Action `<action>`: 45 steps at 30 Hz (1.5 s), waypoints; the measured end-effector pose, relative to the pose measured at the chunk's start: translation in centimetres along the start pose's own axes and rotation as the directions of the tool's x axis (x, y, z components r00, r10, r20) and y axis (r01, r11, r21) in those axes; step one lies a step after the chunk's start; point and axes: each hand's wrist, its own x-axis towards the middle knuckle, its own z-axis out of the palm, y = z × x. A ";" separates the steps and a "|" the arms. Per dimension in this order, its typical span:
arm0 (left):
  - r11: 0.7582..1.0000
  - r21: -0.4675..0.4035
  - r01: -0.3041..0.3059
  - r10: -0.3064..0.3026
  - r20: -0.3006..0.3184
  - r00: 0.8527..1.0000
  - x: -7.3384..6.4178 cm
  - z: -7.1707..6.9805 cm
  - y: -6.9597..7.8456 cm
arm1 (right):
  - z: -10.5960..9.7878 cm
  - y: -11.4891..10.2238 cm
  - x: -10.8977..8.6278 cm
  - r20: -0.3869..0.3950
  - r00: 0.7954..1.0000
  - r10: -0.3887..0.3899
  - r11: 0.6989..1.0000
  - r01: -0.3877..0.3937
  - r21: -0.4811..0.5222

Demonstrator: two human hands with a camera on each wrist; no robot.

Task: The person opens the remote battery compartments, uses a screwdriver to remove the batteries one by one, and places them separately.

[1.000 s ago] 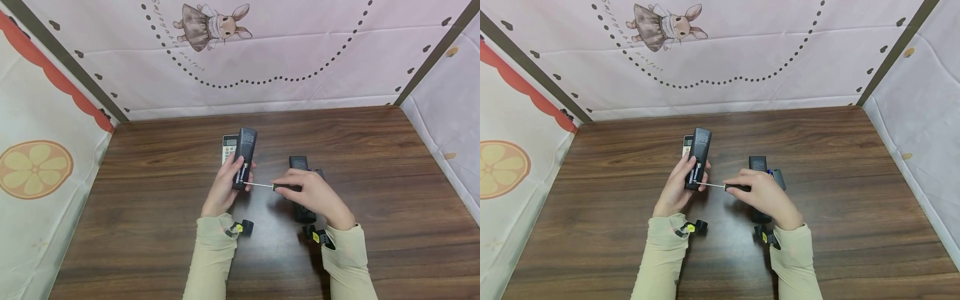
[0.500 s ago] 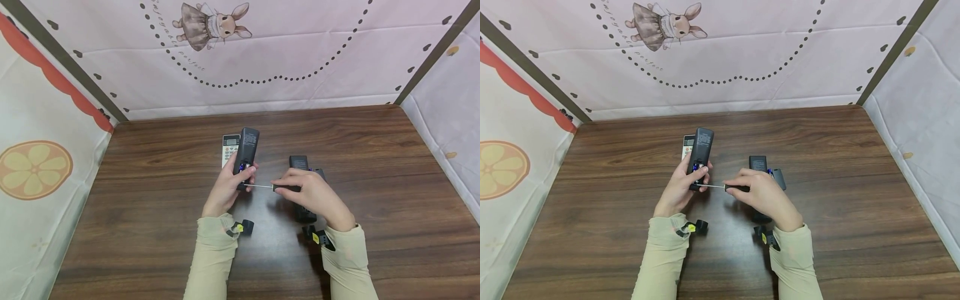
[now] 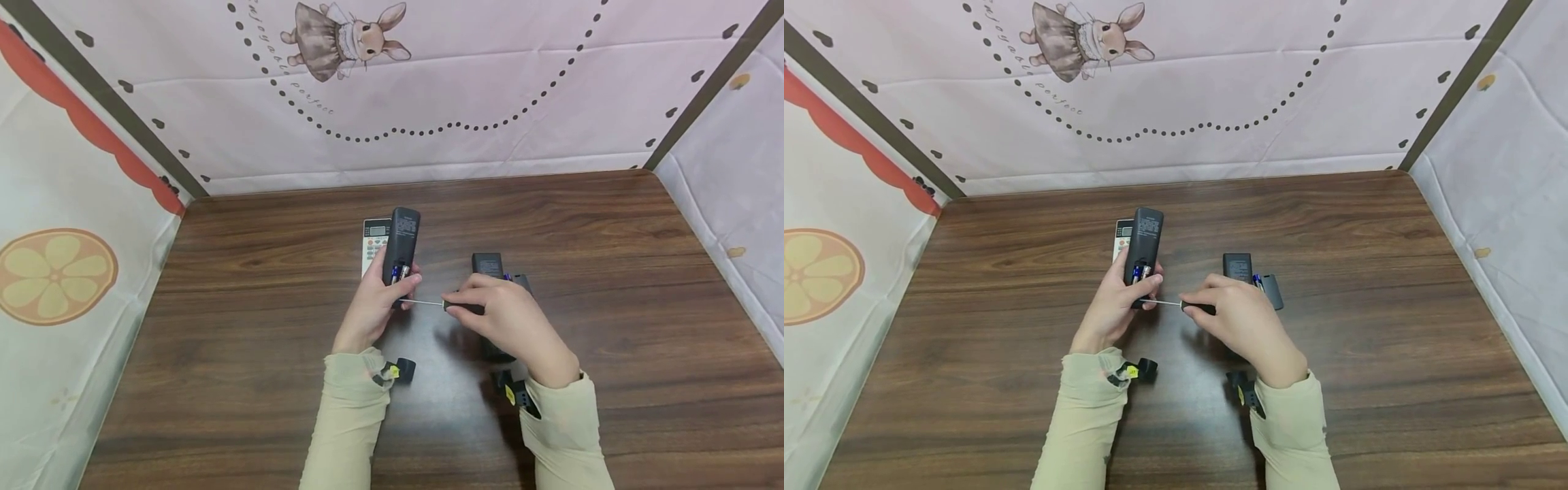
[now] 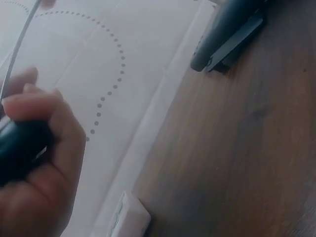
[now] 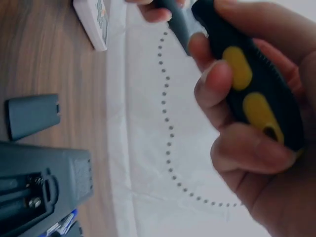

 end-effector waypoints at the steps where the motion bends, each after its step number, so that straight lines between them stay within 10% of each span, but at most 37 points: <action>1: 1.000 0.015 -0.006 0.006 -0.018 1.000 0.1 0.1 -0.1 | 0.0 -0.3 0.0 -0.010 1.000 0.002 1.000 -0.002 -0.019; 12: 0.990 0.102 -0.096 0.115 -0.195 0.974 0.3 -0.1 -0.3 | 1.2 -3.0 0.9 -0.070 0.997 0.038 0.981 -0.051 -0.187; 45: 0.938 -0.303 -0.166 0.059 -0.332 0.942 0.0 -1.5 0.3 | 3.4 -3.9 1.1 -0.158 0.984 -0.080 0.985 0.054 -0.162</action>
